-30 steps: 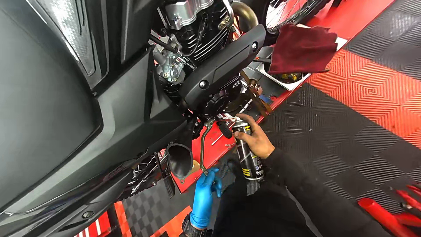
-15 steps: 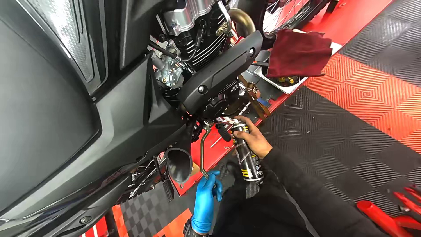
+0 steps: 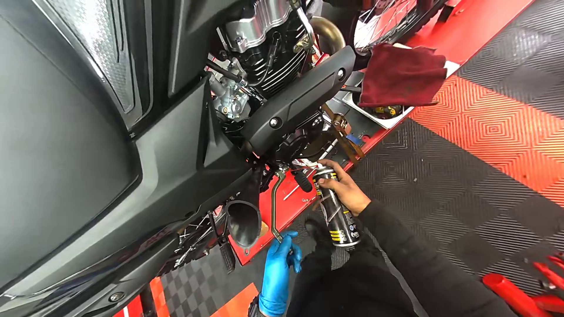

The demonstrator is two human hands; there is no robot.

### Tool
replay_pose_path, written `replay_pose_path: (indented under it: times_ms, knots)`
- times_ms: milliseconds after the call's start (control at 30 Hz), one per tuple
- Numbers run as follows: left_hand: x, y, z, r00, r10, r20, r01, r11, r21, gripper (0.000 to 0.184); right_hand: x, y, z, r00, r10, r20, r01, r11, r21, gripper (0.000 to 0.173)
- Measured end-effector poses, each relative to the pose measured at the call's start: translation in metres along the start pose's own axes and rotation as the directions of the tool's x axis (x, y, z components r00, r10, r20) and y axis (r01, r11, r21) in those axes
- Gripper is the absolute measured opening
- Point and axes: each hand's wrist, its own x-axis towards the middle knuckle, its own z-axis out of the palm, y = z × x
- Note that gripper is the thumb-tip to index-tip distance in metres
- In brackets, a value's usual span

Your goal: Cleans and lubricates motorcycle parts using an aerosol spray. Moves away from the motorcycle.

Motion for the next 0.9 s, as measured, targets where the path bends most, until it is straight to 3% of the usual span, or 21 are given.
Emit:
replay_pose_path:
  times_ms: [167, 267, 333, 400, 500, 567, 667, 767, 833, 900]
  knots:
    - [-0.002, 0.003, 0.004, 1.000, -0.025, 0.007, 0.025, 0.999, -0.048, 0.041, 0.000, 0.001, -0.002, 1.000, -0.001, -0.024, 0.001, 1.000, 0.017, 0.060]
    - [-0.005, 0.021, 0.017, 0.997, -0.014, 0.076, 0.029, 0.979, -0.203, 0.040, -0.003, -0.002, -0.005, 0.999, -0.006, -0.051, 0.007, 1.000, 0.010, 0.059]
    - [-0.005, 0.043, 0.032, 0.982, 0.091, 0.165, -0.020, 0.921, -0.389, 0.039, -0.008, -0.005, -0.010, 0.996, -0.015, -0.091, 0.012, 0.999, -0.030, 0.060]
    - [0.003, 0.059, 0.049, 0.943, 0.245, 0.224, -0.064, 0.796, -0.602, 0.036, -0.014, -0.006, -0.014, 0.991, -0.019, -0.131, 0.011, 0.998, -0.063, 0.061]
    - [0.012, 0.045, 0.057, 0.904, 0.365, 0.222, -0.091, 0.673, -0.734, 0.033, -0.024, -0.007, -0.018, 0.987, -0.020, -0.159, 0.006, 0.996, -0.085, 0.059]
    - [0.008, 0.025, 0.045, 0.930, 0.300, 0.211, -0.085, 0.735, -0.673, 0.032, -0.029, -0.009, -0.020, 0.985, -0.022, -0.171, 0.005, 0.995, -0.103, 0.060]
    - [0.002, -0.011, 0.004, 0.976, 0.157, 0.152, -0.100, 0.940, -0.327, 0.033, -0.038, -0.007, -0.018, 0.984, -0.044, -0.173, 0.022, 0.992, -0.128, 0.063]
    - [0.005, -0.020, -0.015, 0.976, 0.148, 0.162, -0.132, 0.986, -0.101, 0.038, -0.038, -0.016, -0.003, 0.981, -0.134, -0.138, 0.085, 0.946, -0.312, 0.068]
    - [0.003, -0.016, -0.003, 0.976, 0.155, 0.155, -0.135, 0.982, -0.134, 0.037, -0.037, -0.026, 0.013, 0.970, -0.235, -0.059, 0.158, 0.797, -0.582, 0.068]
    - [0.003, -0.017, 0.005, 0.981, 0.157, 0.114, -0.133, 0.972, -0.195, 0.037, -0.035, -0.035, 0.030, 0.952, -0.298, 0.074, 0.242, 0.575, -0.781, 0.068]
